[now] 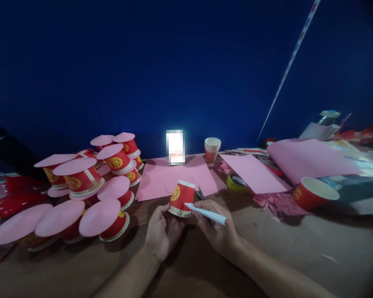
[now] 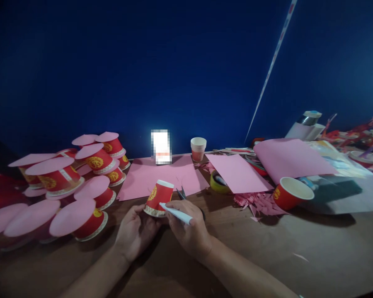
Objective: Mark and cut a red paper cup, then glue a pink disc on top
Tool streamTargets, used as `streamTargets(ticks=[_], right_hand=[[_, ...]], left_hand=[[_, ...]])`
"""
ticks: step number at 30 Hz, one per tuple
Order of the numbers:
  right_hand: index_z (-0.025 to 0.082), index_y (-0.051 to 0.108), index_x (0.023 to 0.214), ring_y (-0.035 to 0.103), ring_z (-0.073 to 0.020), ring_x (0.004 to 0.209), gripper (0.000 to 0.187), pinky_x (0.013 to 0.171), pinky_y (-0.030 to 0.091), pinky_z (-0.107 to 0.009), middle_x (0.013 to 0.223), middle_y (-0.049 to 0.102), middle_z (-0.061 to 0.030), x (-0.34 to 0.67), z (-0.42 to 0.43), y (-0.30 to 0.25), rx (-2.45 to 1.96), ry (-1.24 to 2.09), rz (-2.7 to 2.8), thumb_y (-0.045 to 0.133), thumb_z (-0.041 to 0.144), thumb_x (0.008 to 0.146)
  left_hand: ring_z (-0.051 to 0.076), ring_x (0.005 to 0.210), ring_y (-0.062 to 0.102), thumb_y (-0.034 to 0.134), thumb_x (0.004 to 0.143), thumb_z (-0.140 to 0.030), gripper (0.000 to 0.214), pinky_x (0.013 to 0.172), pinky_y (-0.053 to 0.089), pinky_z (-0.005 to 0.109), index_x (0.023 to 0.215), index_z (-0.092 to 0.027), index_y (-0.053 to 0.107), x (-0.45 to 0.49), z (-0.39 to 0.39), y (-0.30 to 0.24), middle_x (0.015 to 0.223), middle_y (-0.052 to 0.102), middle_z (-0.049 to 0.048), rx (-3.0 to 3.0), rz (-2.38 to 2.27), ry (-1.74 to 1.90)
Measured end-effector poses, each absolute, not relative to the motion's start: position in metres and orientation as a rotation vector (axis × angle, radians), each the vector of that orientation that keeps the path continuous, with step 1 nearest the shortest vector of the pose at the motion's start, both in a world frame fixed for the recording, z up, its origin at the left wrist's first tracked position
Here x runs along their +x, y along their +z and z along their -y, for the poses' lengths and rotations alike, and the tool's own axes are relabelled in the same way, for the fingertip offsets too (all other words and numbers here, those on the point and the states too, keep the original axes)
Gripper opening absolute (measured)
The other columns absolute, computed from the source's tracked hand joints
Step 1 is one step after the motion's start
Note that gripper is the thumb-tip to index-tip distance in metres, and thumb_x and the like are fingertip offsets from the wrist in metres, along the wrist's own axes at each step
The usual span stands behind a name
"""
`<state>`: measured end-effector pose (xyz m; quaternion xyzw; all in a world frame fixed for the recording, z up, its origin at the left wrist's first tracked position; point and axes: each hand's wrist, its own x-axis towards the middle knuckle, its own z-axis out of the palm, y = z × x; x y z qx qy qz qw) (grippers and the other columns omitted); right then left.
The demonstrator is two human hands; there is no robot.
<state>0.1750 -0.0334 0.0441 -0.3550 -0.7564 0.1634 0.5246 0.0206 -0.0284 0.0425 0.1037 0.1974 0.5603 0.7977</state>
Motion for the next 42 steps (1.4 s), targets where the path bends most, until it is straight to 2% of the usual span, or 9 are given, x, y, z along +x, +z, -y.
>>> streamTargets(ticks=[20, 29, 35, 42], right_hand=[[0.019, 0.058, 0.097, 0.063, -0.016, 0.077, 0.015, 0.071, 0.051, -0.028, 0.085, 0.066, -0.0052, 0.175, 0.033, 0.045, -0.822, 0.366, 1.849, 0.051, 0.013, 0.085], [0.019, 0.058, 0.094, 0.063, -0.0155, 0.075, 0.014, 0.069, 0.051, -0.028, 0.083, 0.067, -0.0049, 0.174, 0.031, 0.048, -0.833, 0.34, 1.817, 0.05, 0.013, 0.085], [0.019, 0.06, 0.093, 0.064, -0.0158, 0.075, 0.014, 0.07, 0.052, -0.028, 0.082, 0.067, -0.0054, 0.176, 0.031, 0.054, -0.848, 0.337, 1.788, 0.049, 0.015, 0.085], [0.018, 0.06, 0.094, 0.063, -0.0157, 0.077, 0.014, 0.072, 0.052, -0.028, 0.085, 0.066, -0.0056, 0.179, 0.03, 0.051, -0.862, 0.359, 1.767, 0.05, 0.015, 0.084]], left_hand=[[0.026, 0.089, 0.062, 0.038, 0.08, -0.016, 0.034, 0.081, 0.048, 0.043, 0.102, -0.009, 0.062, 0.022, 0.029, 0.044, 0.089, 0.068, 0.0121, 0.242, -0.433, 1.206], [0.024, 0.086, 0.063, 0.039, 0.079, -0.016, 0.037, 0.083, 0.048, 0.042, 0.11, -0.009, 0.059, 0.022, 0.029, 0.045, 0.092, 0.068, 0.0115, 0.217, -0.456, 1.195], [0.027, 0.096, 0.062, 0.039, 0.079, -0.015, 0.039, 0.087, 0.047, 0.044, 0.113, -0.009, 0.057, 0.022, 0.031, 0.049, 0.099, 0.067, 0.013, 0.176, -0.498, 1.191], [0.022, 0.082, 0.065, 0.037, 0.08, -0.014, 0.04, 0.087, 0.048, 0.043, 0.115, -0.009, 0.055, 0.024, 0.031, 0.053, 0.094, 0.069, 0.0122, 0.133, -0.564, 1.2]])
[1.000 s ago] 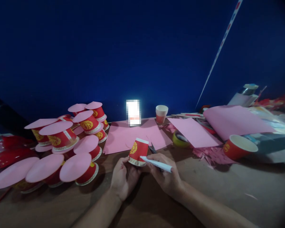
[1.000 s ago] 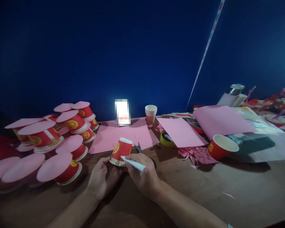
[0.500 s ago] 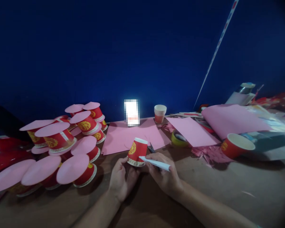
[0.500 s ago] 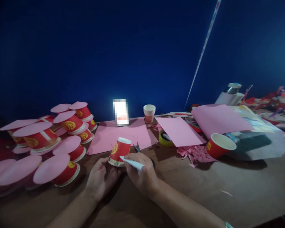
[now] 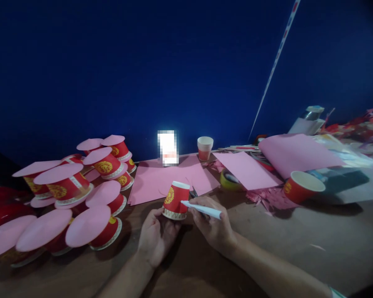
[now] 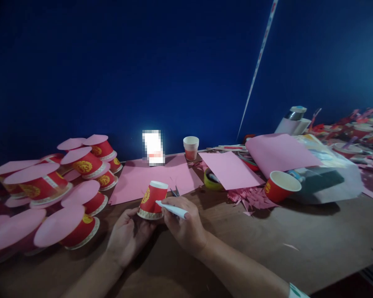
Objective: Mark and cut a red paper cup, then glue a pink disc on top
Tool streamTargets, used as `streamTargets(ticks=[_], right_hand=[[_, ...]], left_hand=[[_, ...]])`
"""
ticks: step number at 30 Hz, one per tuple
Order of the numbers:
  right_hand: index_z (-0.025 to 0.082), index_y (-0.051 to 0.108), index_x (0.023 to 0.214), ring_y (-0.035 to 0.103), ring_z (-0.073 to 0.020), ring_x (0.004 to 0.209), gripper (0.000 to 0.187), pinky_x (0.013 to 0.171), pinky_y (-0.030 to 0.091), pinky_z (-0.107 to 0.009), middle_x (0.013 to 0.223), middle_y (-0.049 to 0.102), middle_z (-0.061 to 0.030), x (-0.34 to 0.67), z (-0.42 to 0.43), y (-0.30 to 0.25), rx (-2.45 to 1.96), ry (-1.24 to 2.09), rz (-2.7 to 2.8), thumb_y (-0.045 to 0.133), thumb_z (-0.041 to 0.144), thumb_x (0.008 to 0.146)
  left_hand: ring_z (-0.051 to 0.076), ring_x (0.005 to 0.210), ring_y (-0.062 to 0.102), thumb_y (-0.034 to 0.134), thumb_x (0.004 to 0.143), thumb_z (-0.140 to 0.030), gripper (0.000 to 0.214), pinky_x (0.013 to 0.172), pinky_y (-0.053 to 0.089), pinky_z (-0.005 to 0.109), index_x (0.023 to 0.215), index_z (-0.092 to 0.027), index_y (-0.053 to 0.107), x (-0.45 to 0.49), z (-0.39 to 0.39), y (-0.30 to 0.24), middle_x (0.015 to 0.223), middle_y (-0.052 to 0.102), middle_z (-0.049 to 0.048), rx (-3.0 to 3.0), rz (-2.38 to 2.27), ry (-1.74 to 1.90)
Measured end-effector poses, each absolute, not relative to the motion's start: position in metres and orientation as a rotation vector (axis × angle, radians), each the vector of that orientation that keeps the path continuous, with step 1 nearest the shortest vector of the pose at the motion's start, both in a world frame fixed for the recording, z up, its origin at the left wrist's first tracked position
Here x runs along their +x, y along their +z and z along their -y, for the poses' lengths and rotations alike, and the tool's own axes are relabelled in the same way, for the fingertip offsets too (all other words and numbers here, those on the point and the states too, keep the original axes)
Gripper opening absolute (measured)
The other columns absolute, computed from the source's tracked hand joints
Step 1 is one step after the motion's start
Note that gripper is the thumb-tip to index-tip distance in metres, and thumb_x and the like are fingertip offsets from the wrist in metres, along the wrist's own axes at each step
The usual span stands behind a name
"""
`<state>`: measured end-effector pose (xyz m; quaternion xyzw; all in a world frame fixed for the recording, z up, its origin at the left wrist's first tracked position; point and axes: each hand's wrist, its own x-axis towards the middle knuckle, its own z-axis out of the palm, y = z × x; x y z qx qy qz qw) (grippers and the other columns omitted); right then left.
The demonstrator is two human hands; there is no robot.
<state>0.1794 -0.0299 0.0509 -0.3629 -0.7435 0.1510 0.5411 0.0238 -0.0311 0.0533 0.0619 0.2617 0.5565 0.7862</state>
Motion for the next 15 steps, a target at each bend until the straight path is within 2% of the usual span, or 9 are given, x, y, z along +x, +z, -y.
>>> streamTargets(ticks=[15], right_hand=[[0.02, 0.059, 0.096, 0.063, -0.0162, 0.081, 0.015, 0.076, 0.051, -0.029, 0.087, 0.066, -0.0046, 0.1834, 0.0263, 0.0467, -0.901, 0.307, 1.709, 0.052, 0.015, 0.084]], left_hand=[[0.025, 0.092, 0.064, 0.04, 0.079, -0.013, 0.04, 0.086, 0.049, 0.04, 0.115, -0.007, 0.055, 0.0217, 0.0318, 0.0509, 0.099, 0.068, 0.014, 0.108, -0.601, 1.2]])
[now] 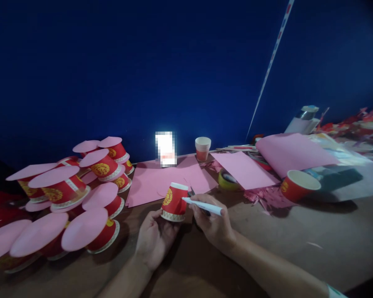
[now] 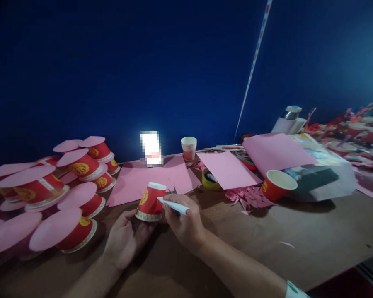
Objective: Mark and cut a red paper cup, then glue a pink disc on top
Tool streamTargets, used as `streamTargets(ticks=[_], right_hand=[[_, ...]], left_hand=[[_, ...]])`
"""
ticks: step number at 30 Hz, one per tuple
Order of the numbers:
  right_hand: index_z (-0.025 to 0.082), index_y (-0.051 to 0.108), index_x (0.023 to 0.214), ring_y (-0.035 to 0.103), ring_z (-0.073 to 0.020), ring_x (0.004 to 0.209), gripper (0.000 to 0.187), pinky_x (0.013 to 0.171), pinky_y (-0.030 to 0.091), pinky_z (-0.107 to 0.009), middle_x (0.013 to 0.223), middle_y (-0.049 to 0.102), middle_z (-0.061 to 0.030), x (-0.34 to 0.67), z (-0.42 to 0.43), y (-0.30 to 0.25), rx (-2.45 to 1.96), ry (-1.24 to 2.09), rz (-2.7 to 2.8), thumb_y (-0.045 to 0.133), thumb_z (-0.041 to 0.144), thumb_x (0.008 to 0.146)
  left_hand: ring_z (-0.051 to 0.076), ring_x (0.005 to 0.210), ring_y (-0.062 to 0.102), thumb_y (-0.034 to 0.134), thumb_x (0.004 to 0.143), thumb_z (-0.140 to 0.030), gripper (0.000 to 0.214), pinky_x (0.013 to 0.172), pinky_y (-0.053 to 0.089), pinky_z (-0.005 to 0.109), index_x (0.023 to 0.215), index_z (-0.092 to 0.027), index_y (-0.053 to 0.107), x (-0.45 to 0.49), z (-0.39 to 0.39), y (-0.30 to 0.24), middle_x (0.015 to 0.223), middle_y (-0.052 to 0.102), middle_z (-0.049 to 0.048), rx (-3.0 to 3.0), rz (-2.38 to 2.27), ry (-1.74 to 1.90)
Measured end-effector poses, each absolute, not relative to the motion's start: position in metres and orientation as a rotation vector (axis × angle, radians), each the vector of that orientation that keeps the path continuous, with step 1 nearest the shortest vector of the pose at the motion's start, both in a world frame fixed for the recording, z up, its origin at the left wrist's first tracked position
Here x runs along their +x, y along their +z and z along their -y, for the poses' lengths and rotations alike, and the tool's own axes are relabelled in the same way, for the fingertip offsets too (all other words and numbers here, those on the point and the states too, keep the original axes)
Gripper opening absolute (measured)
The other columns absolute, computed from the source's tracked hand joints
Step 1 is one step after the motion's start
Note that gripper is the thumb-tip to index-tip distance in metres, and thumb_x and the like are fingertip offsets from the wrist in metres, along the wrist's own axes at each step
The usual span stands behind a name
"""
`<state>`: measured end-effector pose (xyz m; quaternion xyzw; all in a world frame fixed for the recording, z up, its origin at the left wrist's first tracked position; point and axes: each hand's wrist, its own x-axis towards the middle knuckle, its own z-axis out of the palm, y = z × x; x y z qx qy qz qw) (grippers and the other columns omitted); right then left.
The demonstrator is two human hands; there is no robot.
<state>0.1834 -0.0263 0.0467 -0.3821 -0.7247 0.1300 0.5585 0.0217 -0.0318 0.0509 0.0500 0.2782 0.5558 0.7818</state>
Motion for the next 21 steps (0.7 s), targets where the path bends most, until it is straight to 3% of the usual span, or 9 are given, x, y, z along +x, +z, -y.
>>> streamTargets(ticks=[15, 21], right_hand=[[0.018, 0.061, 0.093, 0.062, -0.0171, 0.081, 0.014, 0.077, 0.05, -0.029, 0.085, 0.066, -0.0051, 0.1872, 0.0248, 0.0495, -0.968, 0.364, 1.69, 0.05, 0.018, 0.085], [0.018, 0.058, 0.092, 0.061, -0.0149, 0.072, 0.011, 0.07, 0.051, -0.025, 0.08, 0.064, -0.0039, 0.1863, 0.0245, 0.0487, -1.006, 0.435, 1.615, 0.051, 0.016, 0.084]], left_hand=[[0.026, 0.1, 0.062, 0.04, 0.08, -0.012, 0.034, 0.089, 0.048, 0.042, 0.107, -0.007, 0.06, 0.018, 0.032, 0.0435, 0.103, 0.068, 0.0152, 0.12, -0.537, 1.2], [0.024, 0.09, 0.065, 0.04, 0.08, -0.012, 0.026, 0.085, 0.049, 0.043, 0.08, -0.01, 0.066, 0.0152, 0.032, 0.0423, 0.092, 0.07, 0.013, 0.114, -0.562, 1.233]])
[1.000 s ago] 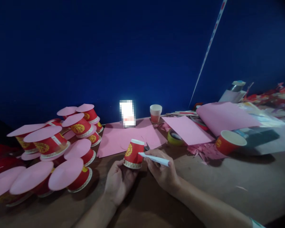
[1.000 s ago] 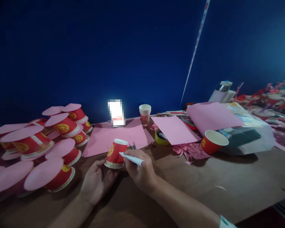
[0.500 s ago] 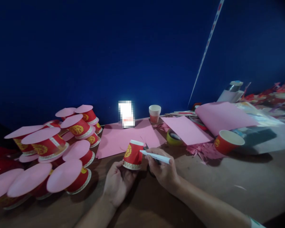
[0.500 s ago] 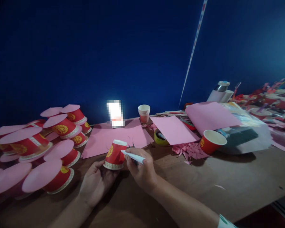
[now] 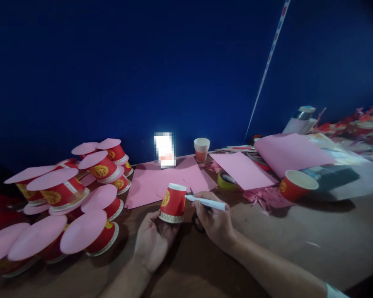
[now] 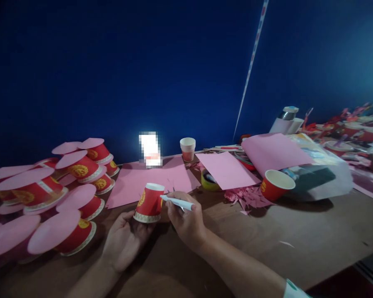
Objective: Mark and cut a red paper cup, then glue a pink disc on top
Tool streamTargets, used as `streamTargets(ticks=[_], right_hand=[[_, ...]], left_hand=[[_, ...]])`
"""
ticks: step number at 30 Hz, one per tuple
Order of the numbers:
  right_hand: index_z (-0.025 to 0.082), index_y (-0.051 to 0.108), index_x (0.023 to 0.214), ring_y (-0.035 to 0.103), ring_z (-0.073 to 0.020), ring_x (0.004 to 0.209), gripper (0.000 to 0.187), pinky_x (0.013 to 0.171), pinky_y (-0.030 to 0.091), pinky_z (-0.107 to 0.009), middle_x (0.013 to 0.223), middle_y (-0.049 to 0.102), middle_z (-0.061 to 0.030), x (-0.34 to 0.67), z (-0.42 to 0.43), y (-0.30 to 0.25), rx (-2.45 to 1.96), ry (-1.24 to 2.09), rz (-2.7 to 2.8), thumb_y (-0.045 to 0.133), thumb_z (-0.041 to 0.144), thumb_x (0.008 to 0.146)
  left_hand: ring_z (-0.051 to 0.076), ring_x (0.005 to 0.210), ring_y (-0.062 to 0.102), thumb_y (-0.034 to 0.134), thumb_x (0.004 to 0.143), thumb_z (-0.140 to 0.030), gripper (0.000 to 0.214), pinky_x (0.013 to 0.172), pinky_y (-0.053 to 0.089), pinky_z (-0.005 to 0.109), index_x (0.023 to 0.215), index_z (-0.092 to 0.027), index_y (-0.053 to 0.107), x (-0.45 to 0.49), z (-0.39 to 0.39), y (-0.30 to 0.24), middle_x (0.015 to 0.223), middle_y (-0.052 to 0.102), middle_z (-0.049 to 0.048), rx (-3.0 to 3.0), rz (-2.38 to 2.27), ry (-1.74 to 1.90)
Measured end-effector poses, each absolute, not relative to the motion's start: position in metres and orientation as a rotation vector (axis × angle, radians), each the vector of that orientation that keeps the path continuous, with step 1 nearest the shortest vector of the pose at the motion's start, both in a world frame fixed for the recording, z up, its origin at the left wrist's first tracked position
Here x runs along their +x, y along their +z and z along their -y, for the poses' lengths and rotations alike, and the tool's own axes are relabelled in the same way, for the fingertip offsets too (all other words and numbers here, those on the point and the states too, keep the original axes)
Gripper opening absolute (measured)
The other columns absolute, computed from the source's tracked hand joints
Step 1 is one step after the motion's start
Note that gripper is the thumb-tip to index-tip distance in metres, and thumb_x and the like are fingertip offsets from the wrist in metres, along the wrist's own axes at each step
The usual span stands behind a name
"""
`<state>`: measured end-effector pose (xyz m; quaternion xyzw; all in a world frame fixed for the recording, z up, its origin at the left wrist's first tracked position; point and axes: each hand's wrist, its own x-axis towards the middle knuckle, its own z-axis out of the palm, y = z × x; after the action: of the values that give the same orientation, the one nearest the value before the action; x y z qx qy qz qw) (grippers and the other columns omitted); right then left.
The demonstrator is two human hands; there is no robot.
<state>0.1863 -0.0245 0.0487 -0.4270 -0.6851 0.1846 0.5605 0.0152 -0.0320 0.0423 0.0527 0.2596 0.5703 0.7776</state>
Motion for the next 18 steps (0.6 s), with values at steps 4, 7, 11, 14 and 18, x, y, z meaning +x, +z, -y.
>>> streamTargets(ticks=[4, 7, 11, 14, 18], right_hand=[[0.019, 0.058, 0.09, 0.061, -0.0145, 0.073, 0.012, 0.071, 0.05, -0.025, 0.079, 0.063, -0.0031, 0.1847, 0.0252, 0.0488, -0.956, 0.394, 1.634, 0.052, 0.013, 0.082], [0.019, 0.058, 0.09, 0.061, -0.0143, 0.075, 0.015, 0.072, 0.049, -0.026, 0.08, 0.063, -0.0028, 0.1838, 0.0272, 0.0494, -0.877, 0.345, 1.685, 0.053, 0.009, 0.08], [0.018, 0.057, 0.094, 0.061, -0.0148, 0.078, 0.02, 0.073, 0.048, -0.027, 0.085, 0.064, -0.004, 0.1838, 0.0292, 0.0514, -0.776, 0.353, 1.772, 0.056, 0.009, 0.077], [0.019, 0.057, 0.095, 0.061, -0.0144, 0.077, 0.021, 0.072, 0.048, -0.026, 0.084, 0.065, -0.0037, 0.1836, 0.0297, 0.0527, -0.73, 0.367, 1.808, 0.057, 0.009, 0.076], [0.019, 0.057, 0.095, 0.061, -0.0136, 0.075, 0.021, 0.071, 0.047, -0.026, 0.084, 0.066, -0.0034, 0.1816, 0.0296, 0.0515, -0.706, 0.353, 1.839, 0.056, 0.008, 0.077]], left_hand=[[0.024, 0.084, 0.066, 0.04, 0.08, -0.01, 0.026, 0.08, 0.051, 0.043, 0.073, -0.01, 0.065, 0.0144, 0.0309, 0.0432, 0.088, 0.071, 0.0131, 0.113, -0.572, 1.277], [0.024, 0.083, 0.066, 0.04, 0.081, -0.011, 0.026, 0.077, 0.053, 0.041, 0.084, -0.008, 0.065, 0.0148, 0.0307, 0.0444, 0.088, 0.071, 0.0147, 0.108, -0.588, 1.273], [0.023, 0.08, 0.067, 0.039, 0.082, -0.013, 0.028, 0.071, 0.054, 0.038, 0.095, -0.007, 0.063, 0.0165, 0.0303, 0.0456, 0.086, 0.07, 0.0138, 0.114, -0.597, 1.286], [0.021, 0.075, 0.067, 0.04, 0.082, -0.013, 0.027, 0.067, 0.054, 0.035, 0.097, -0.008, 0.062, 0.017, 0.0294, 0.0451, 0.082, 0.07, 0.0111, 0.144, -0.629, 1.28], [0.019, 0.076, 0.066, 0.042, 0.083, -0.015, 0.024, 0.067, 0.054, 0.032, 0.097, -0.011, 0.062, 0.0164, 0.0288, 0.0435, 0.079, 0.069, 0.0071, 0.171, -0.642, 1.222]])
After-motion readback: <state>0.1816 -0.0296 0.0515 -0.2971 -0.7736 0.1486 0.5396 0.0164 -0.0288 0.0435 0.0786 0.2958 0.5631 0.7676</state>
